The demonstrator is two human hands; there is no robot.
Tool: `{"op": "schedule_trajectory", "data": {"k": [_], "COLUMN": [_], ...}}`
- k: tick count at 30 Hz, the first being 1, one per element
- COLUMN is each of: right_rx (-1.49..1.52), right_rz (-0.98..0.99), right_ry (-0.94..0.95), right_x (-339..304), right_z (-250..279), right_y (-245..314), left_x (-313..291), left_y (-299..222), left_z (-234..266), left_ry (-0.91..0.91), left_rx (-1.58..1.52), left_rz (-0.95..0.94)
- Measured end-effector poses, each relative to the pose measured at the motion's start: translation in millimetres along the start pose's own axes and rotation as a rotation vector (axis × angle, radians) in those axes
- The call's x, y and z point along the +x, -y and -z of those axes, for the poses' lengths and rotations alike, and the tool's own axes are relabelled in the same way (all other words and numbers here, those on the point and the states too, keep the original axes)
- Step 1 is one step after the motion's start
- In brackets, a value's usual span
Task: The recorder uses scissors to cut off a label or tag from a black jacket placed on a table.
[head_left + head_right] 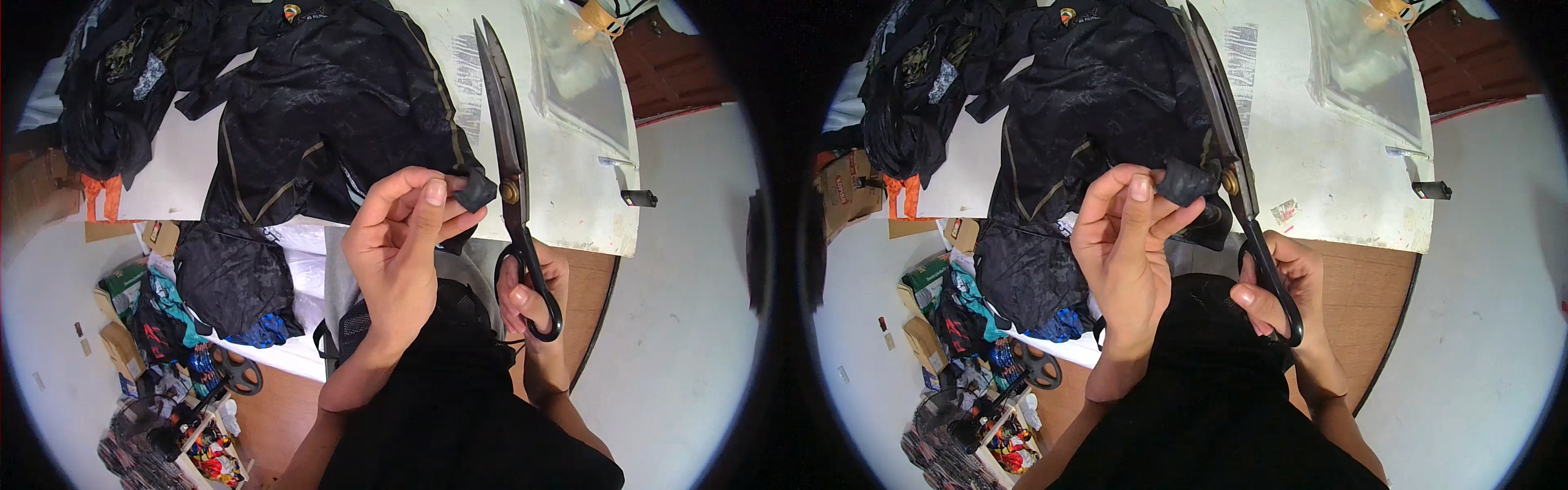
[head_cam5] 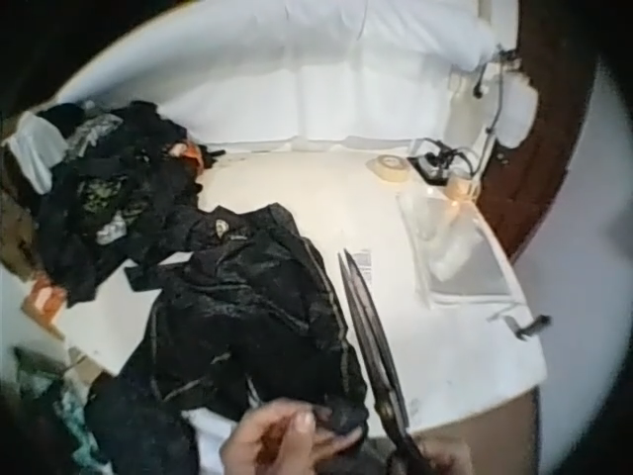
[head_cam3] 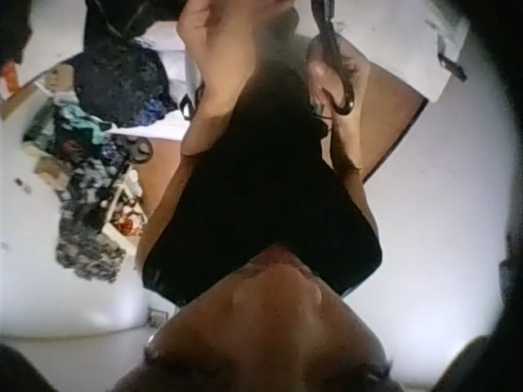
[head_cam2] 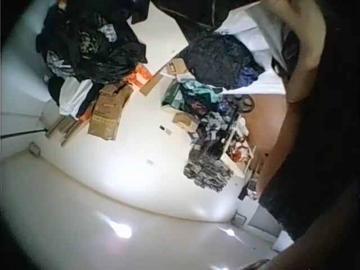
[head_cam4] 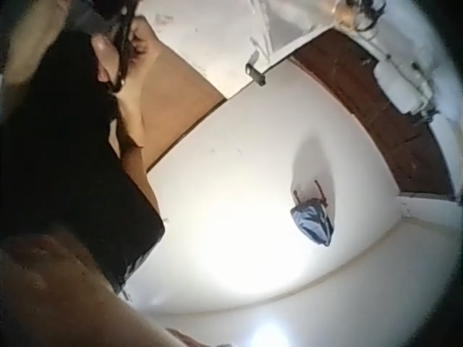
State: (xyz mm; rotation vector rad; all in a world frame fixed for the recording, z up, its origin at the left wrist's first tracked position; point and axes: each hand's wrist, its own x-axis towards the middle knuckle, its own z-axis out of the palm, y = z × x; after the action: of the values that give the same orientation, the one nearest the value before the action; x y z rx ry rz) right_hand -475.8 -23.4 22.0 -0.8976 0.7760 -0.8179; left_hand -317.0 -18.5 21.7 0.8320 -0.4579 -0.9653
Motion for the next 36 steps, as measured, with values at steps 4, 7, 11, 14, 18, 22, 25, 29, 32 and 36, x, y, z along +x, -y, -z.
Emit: {"op": "schedule_trajectory", "data": {"k": [4, 7, 11, 14, 18, 22, 25, 29, 32, 36], "right_rx": [0.006, -0.036, -0.063, -0.02, 0.052, 0.031, 0.044, 0.049, -0.003, 0.015], "right_rz": [0.016, -0.006, 0.008, 0.018, 0.018, -0.008, -0.005, -0.077, -0.065, -0.053], "right_ry": [-0.015, -0.055, -0.058, -0.025, 0.058, 0.15, 0.214, 0.259, 0.327, 0.357], "right_x": [-9.6, -17.0, -21.7, -24.4, -30.0, -33.9, -33.9, -35.3, -30.4, -29.0], "right_z": [6.5, 13.1, 18.6, 20.2, 28.2, 49.1, 59.6, 56.9, 57.1, 60.1], "right_y": [-3.3, -4.6, -8.2, -9.4, -15.4, -22.9, -26.5, -25.7, -26.0, -28.0], "left_x": [0.3, 0.8, 1.2, 0.8, 4.2, 8.6, 11.9, 13.7, 11.9, 9.8], "left_y": [1.0, -2.7, -0.2, 0.1, 0.0, -5.4, -7.5, -5.7, -1.8, -1.7], "left_z": [1.7, -3.4, -0.9, 0.0, -0.1, -2.2, -0.6, 7.9, 9.6, 6.3], "left_ry": [0.044, 0.051, 0.088, 0.044, 0.016, -0.031, -0.025, 0.087, 0.142, 0.14], "left_rx": [-0.132, -0.133, -0.067, -0.05, -0.047, -0.161, -0.204, -0.167, -0.241, -0.274], "left_rz": [0.069, 0.066, 0.002, 0.019, -0.025, -0.001, 0.036, 0.028, 0.006, 0.029]}}
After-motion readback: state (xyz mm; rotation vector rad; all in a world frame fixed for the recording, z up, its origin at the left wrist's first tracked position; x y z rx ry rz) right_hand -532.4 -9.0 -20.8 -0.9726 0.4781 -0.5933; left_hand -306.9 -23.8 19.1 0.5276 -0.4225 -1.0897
